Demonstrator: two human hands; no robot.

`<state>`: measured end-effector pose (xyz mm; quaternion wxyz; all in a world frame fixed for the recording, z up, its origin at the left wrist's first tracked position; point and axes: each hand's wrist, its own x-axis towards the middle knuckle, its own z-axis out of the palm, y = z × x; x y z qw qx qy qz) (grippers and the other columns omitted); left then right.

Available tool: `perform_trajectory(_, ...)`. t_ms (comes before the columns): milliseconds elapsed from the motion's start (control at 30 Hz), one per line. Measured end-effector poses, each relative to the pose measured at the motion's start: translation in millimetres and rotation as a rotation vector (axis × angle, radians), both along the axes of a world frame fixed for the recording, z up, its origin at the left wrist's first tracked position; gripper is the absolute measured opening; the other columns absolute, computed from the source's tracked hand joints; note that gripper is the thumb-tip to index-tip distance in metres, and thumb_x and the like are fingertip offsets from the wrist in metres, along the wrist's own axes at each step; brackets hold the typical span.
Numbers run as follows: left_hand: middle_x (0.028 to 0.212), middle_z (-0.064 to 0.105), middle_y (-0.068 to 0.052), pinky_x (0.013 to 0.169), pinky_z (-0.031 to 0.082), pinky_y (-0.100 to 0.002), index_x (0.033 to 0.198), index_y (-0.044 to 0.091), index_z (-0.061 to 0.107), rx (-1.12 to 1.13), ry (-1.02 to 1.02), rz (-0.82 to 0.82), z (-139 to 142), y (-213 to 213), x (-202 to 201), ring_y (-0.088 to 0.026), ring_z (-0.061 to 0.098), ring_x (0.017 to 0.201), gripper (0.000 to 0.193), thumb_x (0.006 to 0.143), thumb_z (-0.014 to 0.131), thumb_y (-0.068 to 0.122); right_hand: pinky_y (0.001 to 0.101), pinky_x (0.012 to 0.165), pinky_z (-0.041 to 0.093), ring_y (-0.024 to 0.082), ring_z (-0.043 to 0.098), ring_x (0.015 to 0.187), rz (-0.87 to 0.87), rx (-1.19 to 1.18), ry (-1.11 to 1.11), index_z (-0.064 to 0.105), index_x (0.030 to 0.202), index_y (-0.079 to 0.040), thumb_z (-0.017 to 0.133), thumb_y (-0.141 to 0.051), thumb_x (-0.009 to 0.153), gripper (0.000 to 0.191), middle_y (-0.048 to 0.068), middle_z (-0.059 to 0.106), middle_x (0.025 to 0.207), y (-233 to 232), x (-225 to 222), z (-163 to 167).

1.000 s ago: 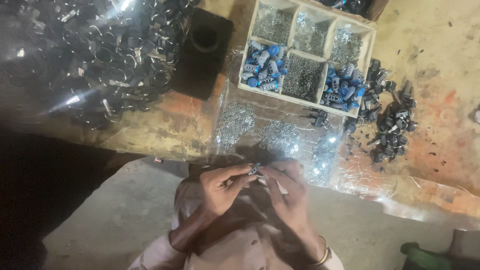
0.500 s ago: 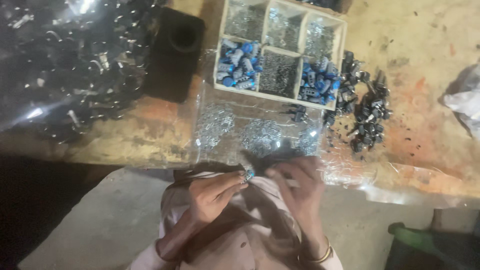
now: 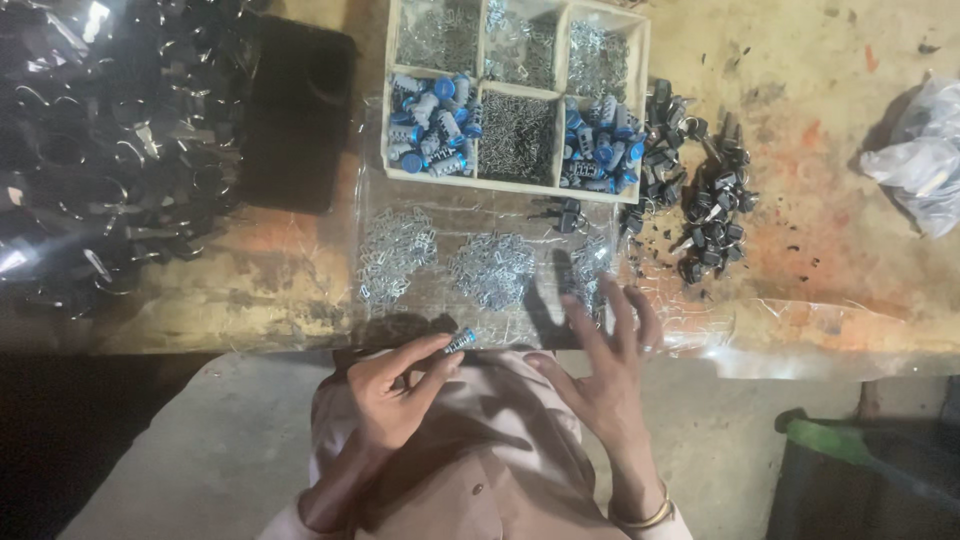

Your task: The person sits at a workbench assembling small electrical terminal components. They pick blue and black plastic parts from a compartment tray, press the parts together by hand to join them, and place the assembled units into a cardboard box, repeating the cycle continuously.

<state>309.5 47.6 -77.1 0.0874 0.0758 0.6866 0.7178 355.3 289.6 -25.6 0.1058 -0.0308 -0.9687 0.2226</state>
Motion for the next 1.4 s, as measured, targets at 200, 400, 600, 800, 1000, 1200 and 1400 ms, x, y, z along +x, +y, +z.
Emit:
perform_trajectory(200,0.101,0.08,-0.012,0.06,0.058,-0.022,0.113,-0.002,0.074,-0.059,0.043,0.0,0,1,-4,-0.01,0.074,0.077,0.029,0.085,0.082,-0.003,0.0475,0.11,0.029,0.023,0.042,0.137,0.253,0.096,0.172,0.076,0.103,-0.028,0.088,-0.026,0.077,0.029,-0.009,0.065,0.131,-2,4,-11)
perform_trajectory(400,0.102,0.081,-0.006,0.047,0.044,-0.019,0.109,0.006,0.077,-0.184,0.171,0.02,2,2,-8,-0.002,0.068,0.066,0.028,0.083,0.086,0.004,0.0391,0.099,0.038,0.016,0.066,0.105,0.215,-0.136,0.044,0.078,0.107,-0.016,0.083,-0.009,0.081,0.027,-0.003,0.071,0.112,-28,2,-11)
perform_trajectory(600,0.102,0.081,-0.007,0.05,0.05,-0.021,0.11,0.008,0.077,-0.25,0.196,0.012,8,-3,-10,-0.006,0.073,0.068,0.028,0.084,0.086,0.007,0.0306,0.079,0.053,0.02,0.066,0.097,0.102,-0.51,-0.101,0.075,0.117,-0.006,0.071,0.005,0.086,0.033,0.008,0.068,0.108,-58,-14,0)
perform_trajectory(800,0.106,0.08,-0.007,0.057,0.057,-0.025,0.112,0.009,0.077,-0.298,0.244,-0.027,9,-8,-10,-0.015,0.078,0.075,0.03,0.083,0.083,0.004,0.0266,0.074,0.054,0.014,0.068,0.084,0.036,-0.594,-0.066,0.069,0.117,-0.004,0.077,-0.001,0.085,0.033,0.005,0.073,0.098,-68,-25,2)
perform_trajectory(1000,0.113,0.078,-0.01,0.068,0.063,-0.029,0.115,0.006,0.075,-0.321,0.355,-0.093,8,-10,-10,-0.021,0.08,0.088,0.033,0.082,0.078,0.0,0.0269,0.068,0.052,0.012,0.063,0.073,0.035,-0.507,-0.079,0.07,0.111,-0.006,0.082,-0.006,0.081,0.032,0.002,0.077,0.095,-67,-15,-1)
perform_trajectory(1200,0.11,0.078,-0.01,0.07,0.063,-0.028,0.112,0.005,0.075,-0.329,0.408,-0.087,13,-3,-17,-0.02,0.08,0.088,0.028,0.085,0.082,0.003,0.032,0.088,0.05,0.019,0.062,0.104,0.099,-0.263,0.001,0.078,0.112,-0.016,0.086,-0.012,0.083,0.03,0.001,0.067,0.111,-46,-18,12)
perform_trajectory(1400,0.104,0.08,-0.009,0.063,0.061,-0.024,0.106,0.005,0.078,-0.269,0.228,-0.023,16,2,-16,-0.015,0.081,0.081,0.025,0.082,0.085,0.006,0.0479,0.099,0.038,0.039,0.044,0.12,-0.023,0.174,0.202,0.072,0.11,-0.009,0.084,-0.024,0.07,0.044,0.017,0.055,0.131,-13,-12,18)
